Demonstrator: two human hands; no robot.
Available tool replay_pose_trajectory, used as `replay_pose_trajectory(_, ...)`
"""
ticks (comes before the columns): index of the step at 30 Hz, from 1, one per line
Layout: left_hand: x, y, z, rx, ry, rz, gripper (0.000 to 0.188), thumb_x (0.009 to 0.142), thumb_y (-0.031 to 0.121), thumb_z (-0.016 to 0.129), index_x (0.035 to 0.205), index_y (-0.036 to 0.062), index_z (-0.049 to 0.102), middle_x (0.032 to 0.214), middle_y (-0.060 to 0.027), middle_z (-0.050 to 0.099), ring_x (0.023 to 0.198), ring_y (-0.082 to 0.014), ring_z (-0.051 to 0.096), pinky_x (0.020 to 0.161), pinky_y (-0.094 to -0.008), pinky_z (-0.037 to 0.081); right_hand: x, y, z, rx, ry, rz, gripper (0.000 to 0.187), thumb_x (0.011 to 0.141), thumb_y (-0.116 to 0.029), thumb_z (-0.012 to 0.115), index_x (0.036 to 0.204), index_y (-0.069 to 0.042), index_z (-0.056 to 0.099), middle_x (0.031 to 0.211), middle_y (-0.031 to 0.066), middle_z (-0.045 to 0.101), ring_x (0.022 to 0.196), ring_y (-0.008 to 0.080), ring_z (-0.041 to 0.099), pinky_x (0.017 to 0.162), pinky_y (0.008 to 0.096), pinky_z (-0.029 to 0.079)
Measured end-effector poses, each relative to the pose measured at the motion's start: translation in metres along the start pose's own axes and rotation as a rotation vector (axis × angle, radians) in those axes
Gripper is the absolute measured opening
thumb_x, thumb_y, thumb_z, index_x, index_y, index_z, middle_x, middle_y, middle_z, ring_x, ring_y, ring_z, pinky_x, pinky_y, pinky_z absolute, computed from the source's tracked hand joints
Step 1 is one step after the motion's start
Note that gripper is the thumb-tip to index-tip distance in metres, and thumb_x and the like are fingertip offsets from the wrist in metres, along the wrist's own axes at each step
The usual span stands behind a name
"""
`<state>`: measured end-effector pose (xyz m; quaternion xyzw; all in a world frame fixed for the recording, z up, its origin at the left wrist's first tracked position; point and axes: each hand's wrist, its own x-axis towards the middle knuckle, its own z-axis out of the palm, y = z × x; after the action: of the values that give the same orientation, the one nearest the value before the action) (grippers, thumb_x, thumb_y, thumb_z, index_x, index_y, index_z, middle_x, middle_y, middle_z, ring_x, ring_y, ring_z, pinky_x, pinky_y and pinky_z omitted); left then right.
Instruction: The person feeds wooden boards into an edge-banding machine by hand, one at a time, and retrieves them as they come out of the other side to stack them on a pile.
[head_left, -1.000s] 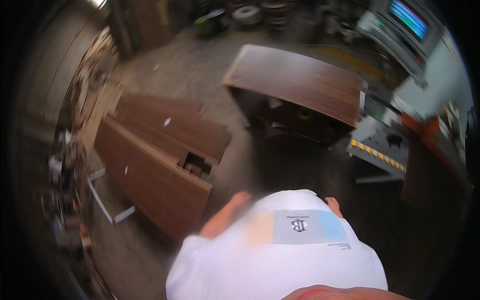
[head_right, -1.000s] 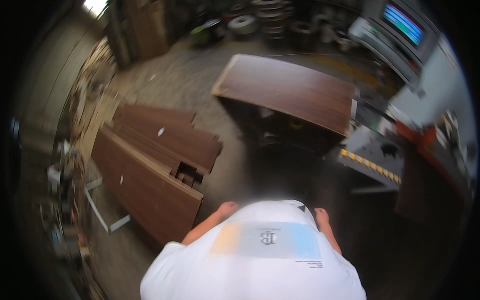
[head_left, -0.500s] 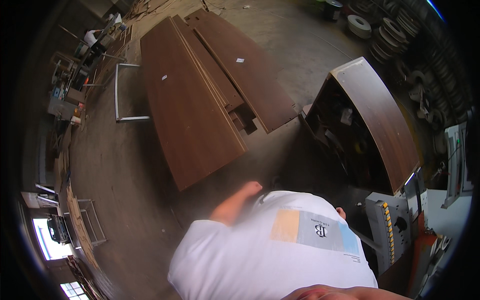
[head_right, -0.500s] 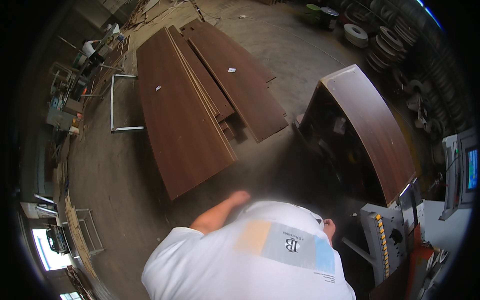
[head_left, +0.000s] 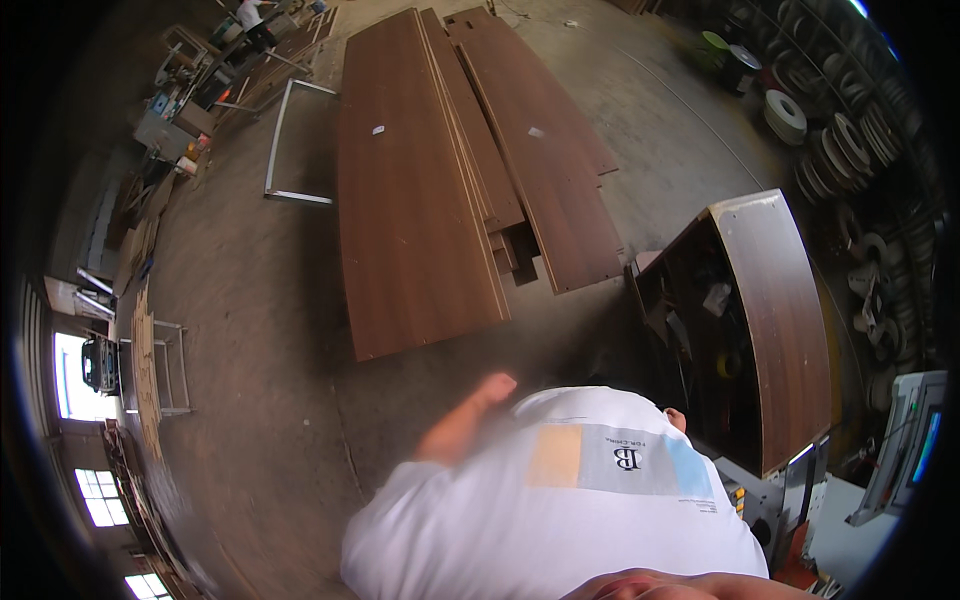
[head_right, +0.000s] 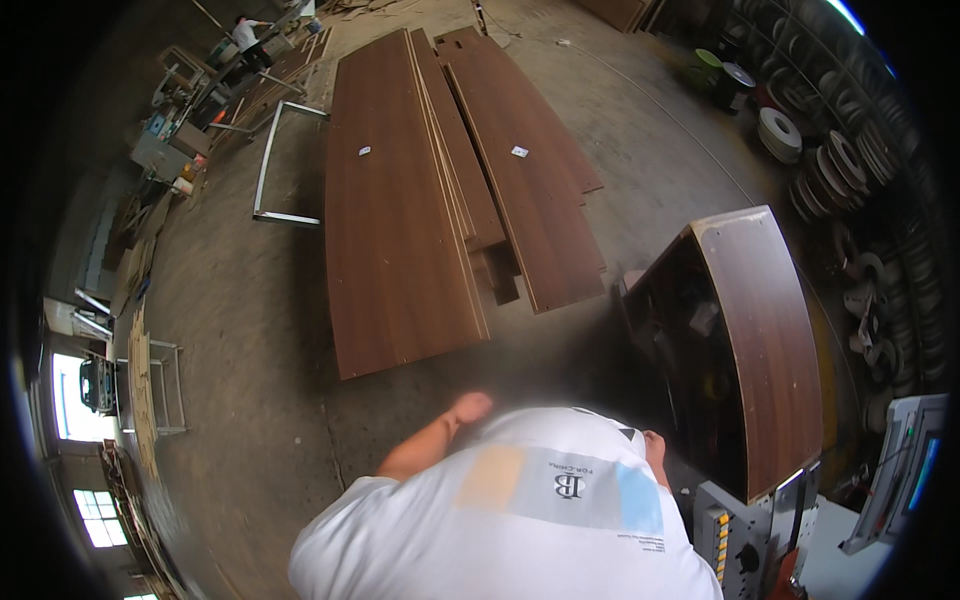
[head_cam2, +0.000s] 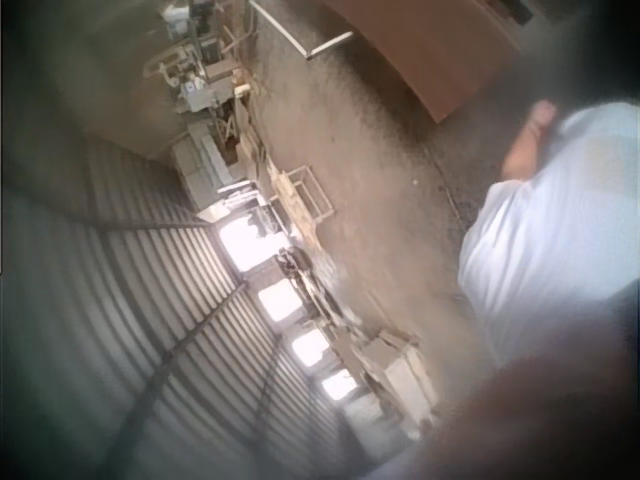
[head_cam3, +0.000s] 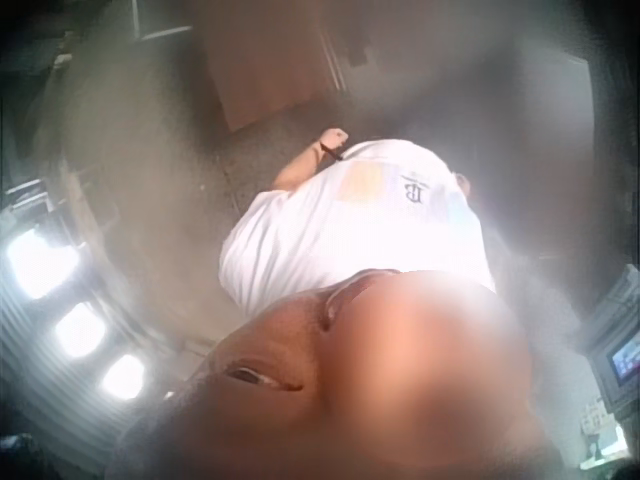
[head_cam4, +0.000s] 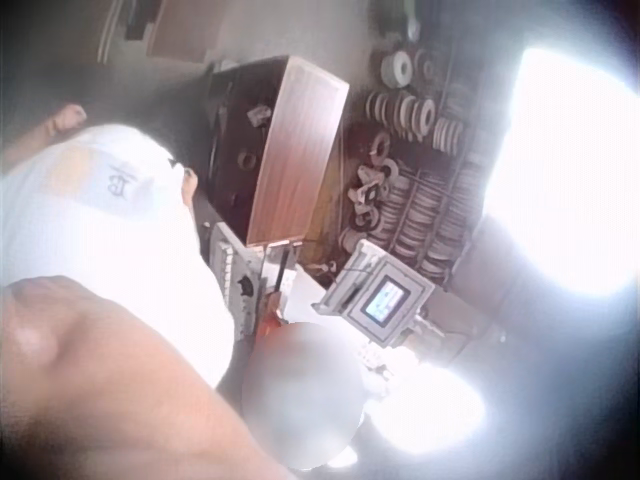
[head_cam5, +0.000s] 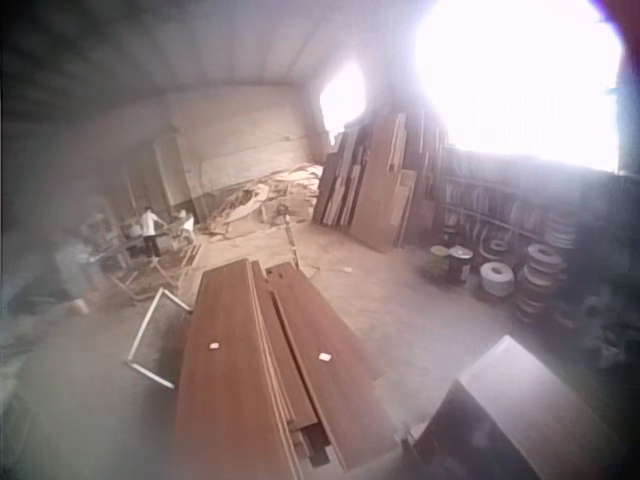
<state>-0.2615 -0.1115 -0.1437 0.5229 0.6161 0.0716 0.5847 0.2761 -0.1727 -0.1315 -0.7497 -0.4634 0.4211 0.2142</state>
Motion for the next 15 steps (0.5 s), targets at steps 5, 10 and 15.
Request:
replay_pose_trajectory(5,0.008,0.016,0.004,-0.142,0.202,-0.176,0.02,0.091,0.02,0.061,0.098,0.0027,0.07,0.089,-0.0093,0.07,0.078,-0.0184,0.065,0.073,-0.0349,0.053,0.061,-0.05,-0.026,-0.065,-0.116,0.029,0.047,0.094,-0.027,0.038,0.08,0.001,0.073,0.074,0.0171,0.069,0.071,0.0275,0.066,0.07,0.0409,0.05)
replay_pose_trajectory(10,0.013,0.029,0.0,-0.368,0.316,-0.123,0.023,0.094,0.022,0.059,0.103,0.0025,0.068,0.091,-0.007,0.07,0.078,-0.0174,0.064,0.072,-0.0335,0.053,0.106,-0.066,-0.034,0.006,-0.266,0.079,0.05,0.095,-0.032,0.039,0.079,0.001,0.074,0.075,0.0135,0.071,0.071,0.0261,0.066,0.069,0.0379,0.05)
replay_pose_trajectory(15,0.007,-0.015,-0.019,-0.517,0.314,-0.252,0.025,0.095,0.027,0.06,0.109,0.0074,0.066,0.093,-0.0056,0.07,0.076,-0.0143,0.063,0.062,-0.0309,0.05,0.117,-0.124,-0.021,-0.358,-0.217,0.009,0.057,0.099,-0.045,0.043,0.07,-0.001,0.065,0.065,0.0161,0.063,0.068,0.0316,0.064,0.065,0.0436,0.046)
